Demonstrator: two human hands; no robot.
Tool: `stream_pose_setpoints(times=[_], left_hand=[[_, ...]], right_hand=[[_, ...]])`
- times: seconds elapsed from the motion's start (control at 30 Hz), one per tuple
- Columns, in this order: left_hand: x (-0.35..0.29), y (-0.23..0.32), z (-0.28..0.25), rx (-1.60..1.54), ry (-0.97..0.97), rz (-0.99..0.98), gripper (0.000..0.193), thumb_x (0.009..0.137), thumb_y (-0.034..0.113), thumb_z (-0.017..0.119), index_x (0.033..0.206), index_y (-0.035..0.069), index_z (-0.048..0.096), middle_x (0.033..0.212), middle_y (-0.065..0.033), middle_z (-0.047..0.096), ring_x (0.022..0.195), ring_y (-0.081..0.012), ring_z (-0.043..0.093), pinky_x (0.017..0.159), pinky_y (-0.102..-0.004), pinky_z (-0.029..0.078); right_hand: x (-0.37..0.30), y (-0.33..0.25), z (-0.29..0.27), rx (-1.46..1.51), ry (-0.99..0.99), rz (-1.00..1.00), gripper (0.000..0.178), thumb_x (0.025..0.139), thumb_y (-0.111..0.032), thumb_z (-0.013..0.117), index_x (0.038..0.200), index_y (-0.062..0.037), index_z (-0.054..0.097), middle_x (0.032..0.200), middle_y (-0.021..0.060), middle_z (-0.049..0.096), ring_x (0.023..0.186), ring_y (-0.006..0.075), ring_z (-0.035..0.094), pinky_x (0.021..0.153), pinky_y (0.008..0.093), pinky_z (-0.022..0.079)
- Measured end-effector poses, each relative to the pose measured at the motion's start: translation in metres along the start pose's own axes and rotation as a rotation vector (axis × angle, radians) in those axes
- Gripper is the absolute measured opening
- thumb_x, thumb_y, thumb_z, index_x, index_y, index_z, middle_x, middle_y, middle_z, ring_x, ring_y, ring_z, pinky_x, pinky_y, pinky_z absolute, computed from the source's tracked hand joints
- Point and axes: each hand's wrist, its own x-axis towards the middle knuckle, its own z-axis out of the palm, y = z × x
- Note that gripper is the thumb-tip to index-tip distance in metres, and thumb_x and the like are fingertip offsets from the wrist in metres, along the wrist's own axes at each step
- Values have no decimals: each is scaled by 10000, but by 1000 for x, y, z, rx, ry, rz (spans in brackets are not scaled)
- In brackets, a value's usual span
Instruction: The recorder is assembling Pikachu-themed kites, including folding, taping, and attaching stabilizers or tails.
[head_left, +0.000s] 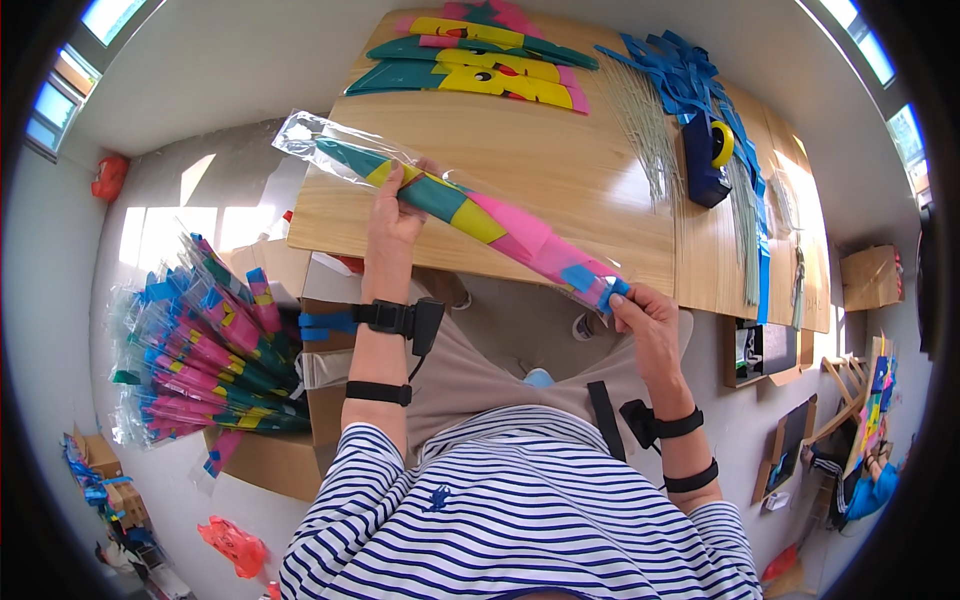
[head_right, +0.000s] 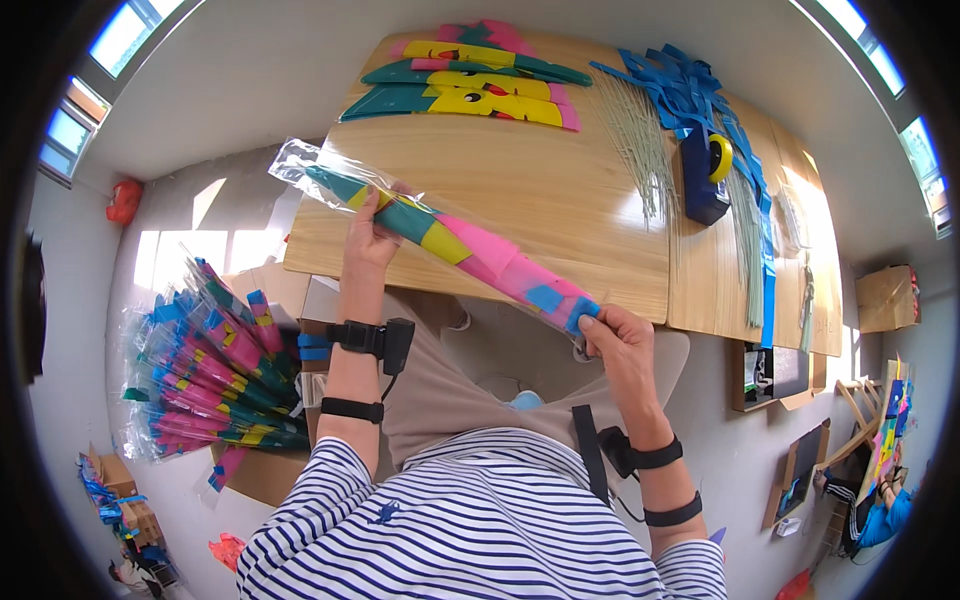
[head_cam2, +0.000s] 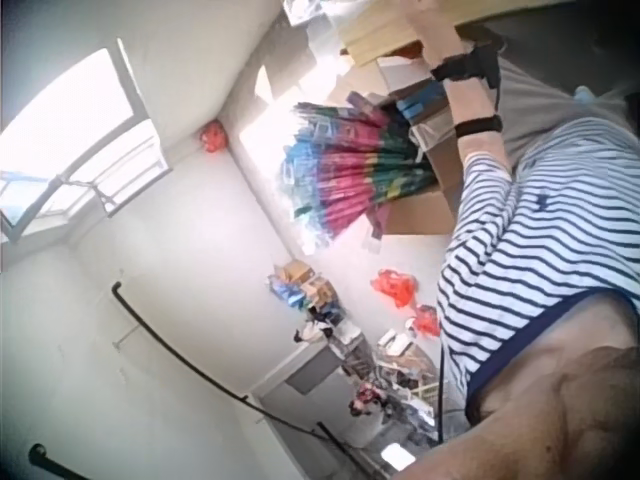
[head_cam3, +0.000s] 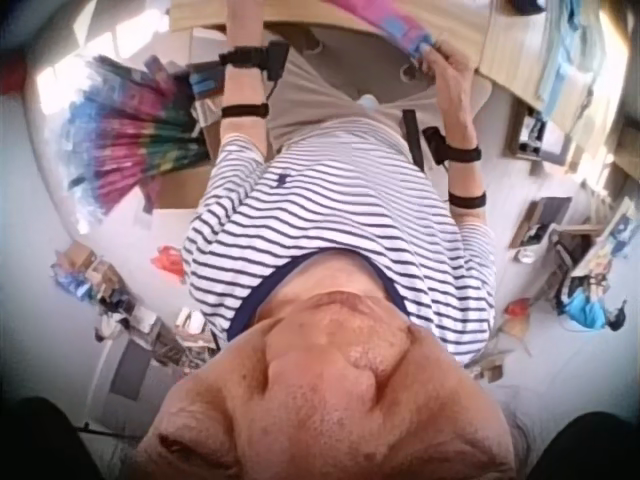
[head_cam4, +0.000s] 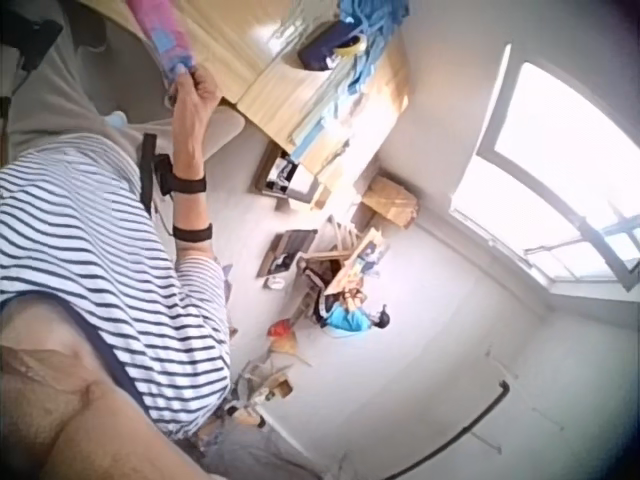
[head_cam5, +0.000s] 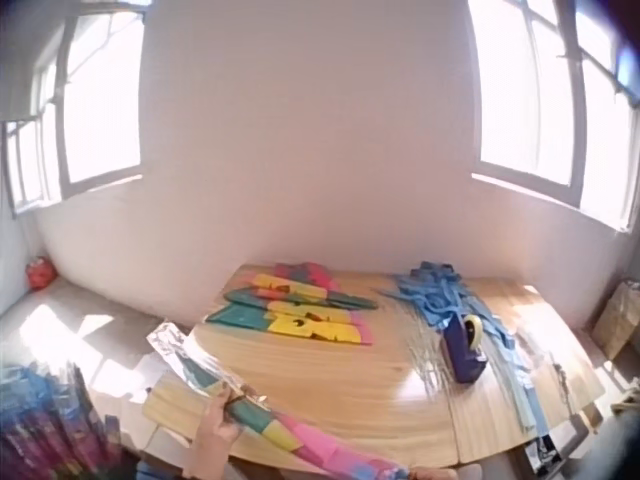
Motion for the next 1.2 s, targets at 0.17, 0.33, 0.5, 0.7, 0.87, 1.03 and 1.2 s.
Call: stream_pose_setpoints(times=[0.17, 0.33, 0.5, 0.7, 0.87, 1.03, 1.2], left_hand=[[-11, -26, 3, -67, -117, -48, 613, 904, 343, 712, 1336, 4, 440, 1289, -202, 587, 1206, -345, 578, 1073, -555, 440], [-36, -43, 26, -207, -363, -68, 831, 797, 557, 754, 1377, 58, 431, 1397, -194, 506, 1312, -347, 496, 1105, -609, 379], [-45, -57, 39, -266, -510, -29, 957, 730, 686, 737, 1435, 142, 387, 1369, -173, 542, 1303, -320, 516, 1134, -651, 305], [-40, -77, 42, -290, -624, -145, 971, 714, 698, 747, 1419, 131, 393, 912, -42, 593, 886, -200, 607, 1121, -581, 339], [-48, -87, 49, -345, -593, -201, 892, 749, 637, 762, 1409, 152, 408, 810, -13, 502, 771, -164, 548, 1065, -519, 397], [-48, -87, 44, -349, -589, -206, 857, 769, 624, 756, 1401, 152, 423, 823, -10, 489, 776, -156, 532, 1043, -491, 401], [-50, -88, 44, -309, -532, -201, 894, 751, 663, 748, 1385, 116, 434, 810, -16, 479, 762, -166, 500, 1018, -472, 396]], right_hand=[[-5, 15, 0, 93, 23, 24, 113, 884, -84, 659, 789, -22, 658, 655, -23, 541, 590, 56, 432, 563, 221, 307], [-7, 25, -10, 256, 33, 104, 64, 866, -46, 670, 848, 15, 663, 684, 2, 575, 571, 71, 454, 537, 222, 337], [-7, 27, -6, 375, 23, 186, 61, 866, -31, 648, 859, 24, 675, 676, -2, 572, 551, 73, 438, 526, 225, 336], [-6, 30, -4, 431, -8, 208, 51, 870, -7, 635, 858, 32, 665, 679, 8, 577, 545, 78, 446, 533, 232, 366], [-3, 33, 5, 408, 29, 169, 59, 893, -39, 652, 876, 17, 660, 672, -3, 565, 542, 73, 441, 539, 234, 372], [-4, 34, 17, 419, 34, 79, 76, 932, -83, 649, 939, -8, 661, 714, -13, 575, 589, 61, 463, 582, 222, 391], [-6, 34, 18, 303, -2, 31, 128, 939, -89, 641, 1024, 2, 673, 762, -13, 601, 622, 56, 465, 598, 209, 381]])
